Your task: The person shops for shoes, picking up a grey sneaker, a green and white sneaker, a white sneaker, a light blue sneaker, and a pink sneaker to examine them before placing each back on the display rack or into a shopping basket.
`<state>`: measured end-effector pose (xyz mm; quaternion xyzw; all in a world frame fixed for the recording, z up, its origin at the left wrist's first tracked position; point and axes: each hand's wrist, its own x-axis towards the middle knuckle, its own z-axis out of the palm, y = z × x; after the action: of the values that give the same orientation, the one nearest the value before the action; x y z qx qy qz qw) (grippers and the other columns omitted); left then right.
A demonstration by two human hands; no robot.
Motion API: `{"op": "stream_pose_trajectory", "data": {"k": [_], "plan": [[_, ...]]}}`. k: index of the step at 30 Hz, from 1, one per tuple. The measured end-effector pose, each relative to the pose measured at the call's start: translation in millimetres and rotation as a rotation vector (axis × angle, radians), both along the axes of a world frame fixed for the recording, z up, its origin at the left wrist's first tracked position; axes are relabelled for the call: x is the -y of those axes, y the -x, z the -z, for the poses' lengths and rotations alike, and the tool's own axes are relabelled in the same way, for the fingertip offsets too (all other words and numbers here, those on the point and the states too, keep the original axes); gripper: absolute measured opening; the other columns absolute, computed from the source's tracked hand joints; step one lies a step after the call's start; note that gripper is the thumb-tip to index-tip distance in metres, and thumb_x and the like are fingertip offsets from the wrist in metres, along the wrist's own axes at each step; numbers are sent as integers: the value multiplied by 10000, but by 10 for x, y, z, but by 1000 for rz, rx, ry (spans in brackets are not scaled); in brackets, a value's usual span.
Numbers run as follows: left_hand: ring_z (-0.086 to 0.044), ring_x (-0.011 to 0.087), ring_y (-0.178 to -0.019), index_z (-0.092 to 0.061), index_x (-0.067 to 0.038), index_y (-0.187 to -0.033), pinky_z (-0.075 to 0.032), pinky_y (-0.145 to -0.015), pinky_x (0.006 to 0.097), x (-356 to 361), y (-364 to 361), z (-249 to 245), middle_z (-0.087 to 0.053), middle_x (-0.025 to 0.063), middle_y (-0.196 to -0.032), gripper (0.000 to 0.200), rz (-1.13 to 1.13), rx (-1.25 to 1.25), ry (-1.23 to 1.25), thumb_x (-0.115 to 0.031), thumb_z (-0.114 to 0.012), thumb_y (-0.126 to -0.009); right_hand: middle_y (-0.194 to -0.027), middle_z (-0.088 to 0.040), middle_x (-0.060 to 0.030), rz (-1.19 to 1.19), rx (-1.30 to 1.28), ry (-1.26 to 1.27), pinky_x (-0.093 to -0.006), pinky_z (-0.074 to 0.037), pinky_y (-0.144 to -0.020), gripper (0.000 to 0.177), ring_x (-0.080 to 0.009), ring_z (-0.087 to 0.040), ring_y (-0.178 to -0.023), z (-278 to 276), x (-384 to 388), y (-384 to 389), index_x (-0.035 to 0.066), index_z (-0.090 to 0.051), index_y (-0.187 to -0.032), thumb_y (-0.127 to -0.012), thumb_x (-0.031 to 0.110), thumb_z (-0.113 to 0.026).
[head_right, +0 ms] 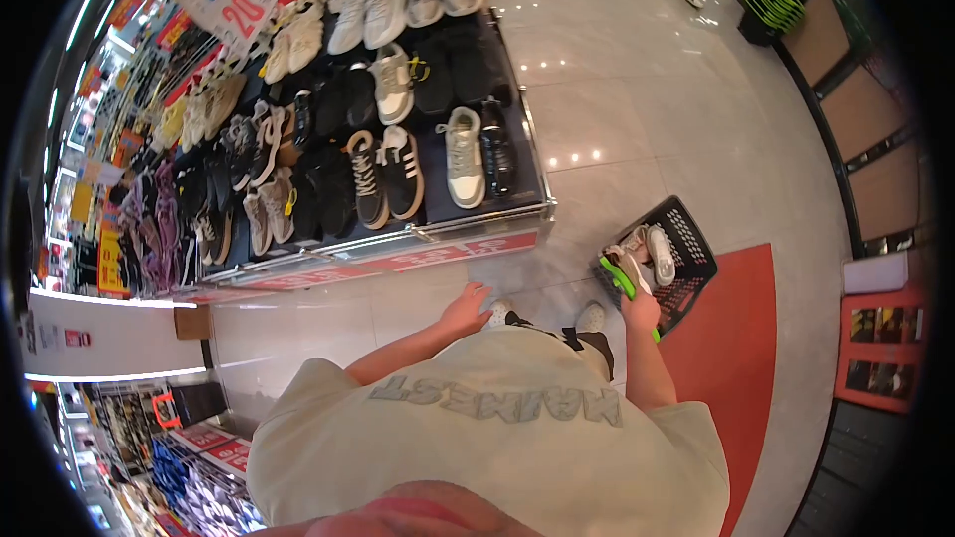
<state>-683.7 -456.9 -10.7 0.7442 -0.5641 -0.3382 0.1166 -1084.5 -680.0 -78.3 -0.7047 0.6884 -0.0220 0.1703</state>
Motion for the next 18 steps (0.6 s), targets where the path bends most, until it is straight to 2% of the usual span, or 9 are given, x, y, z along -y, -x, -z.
{"op": "stream_pose_trajectory", "data": {"k": [2,5,7,11,13,14,16,17,18], "plan": [[-559,445,-1289,-475,-93,-1498,-515,-1040,504,324,261,19,-426,202,-1542,632,104,-11,-1,-281,-706,-940,-873,-726,-231,-64,90,85,-563,-559,-770,360,-449,-711,-848,13,-45,31,61,-691,-972,-845,397,-710],[-565,439,-1279,-482,-78,-1492,-514,-1043,498,807,764,181,-459,200,-1517,628,338,1,121,-270,-706,-938,-866,-725,-211,-124,72,18,-545,-568,-755,363,-429,-714,-842,-78,-86,164,69,-677,-947,-813,400,-739],[-573,416,-1280,-504,-56,-1464,-512,-1052,480,1214,1184,287,-525,189,-1463,612,485,-69,288,-264,-714,-928,-848,-724,-198,-189,89,33,-527,-566,-728,347,-405,-715,-815,-75,-114,325,73,-677,-915,-798,390,-755],[-574,396,-1279,-524,-40,-1438,-510,-1052,467,1933,2271,225,-588,195,-1382,602,681,-40,255,-297,-712,-927,-812,-717,-179,-303,157,63,-507,-560,-703,321,-381,-714,-786,-121,-122,668,79,-683,-889,-758,357,-776],[-622,381,-1216,-555,-64,-1397,-541,-986,469,2210,2712,309,-644,190,-1311,582,829,-152,307,-375,-704,-928,-797,-712,-171,-362,183,30,-503,-558,-696,301,-378,-711,-774,-141,-9,871,79,-678,-880,-739,328,-773],[-622,381,-1216,-555,-64,-1397,-541,-986,469,2316,2851,312,-644,190,-1311,582,828,-150,304,-375,-704,-928,-782,-707,-163,-426,204,-4,-500,-556,-690,283,-375,-708,-763,-132,40,971,79,-672,-872,-720,298,-770],[-681,374,-1113,-601,-94,-1326,-570,-894,485,2512,3151,225,-694,181,-1243,572,872,-10,-51,-465,-708,-904,-767,-702,-156,-498,218,-41,-496,-555,-683,268,-372,-706,-752,-118,134,1174,79,-667,-863,-702,269,-767],[-727,381,-985,-681,-105,-1185,-584,-813,502,2599,3241,319,-752,169,-1077,545,878,46,-25,-554,-703,-877,-786,-720,-143,-523,215,-21,-492,-560,-692,271,-364,-714,-753,-105,177,1227,82,-680,-877,-708,278,-762],[-727,381,-985,-681,-105,-1185,-584,-813,502,2674,3327,297,-752,169,-1077,545,863,42,-23,-554,-703,-877,-806,-739,-130,-555,212,-1,-488,-565,-701,276,-356,-723,-753,-101,235,1271,86,-692,-891,-714,286,-758]]}}
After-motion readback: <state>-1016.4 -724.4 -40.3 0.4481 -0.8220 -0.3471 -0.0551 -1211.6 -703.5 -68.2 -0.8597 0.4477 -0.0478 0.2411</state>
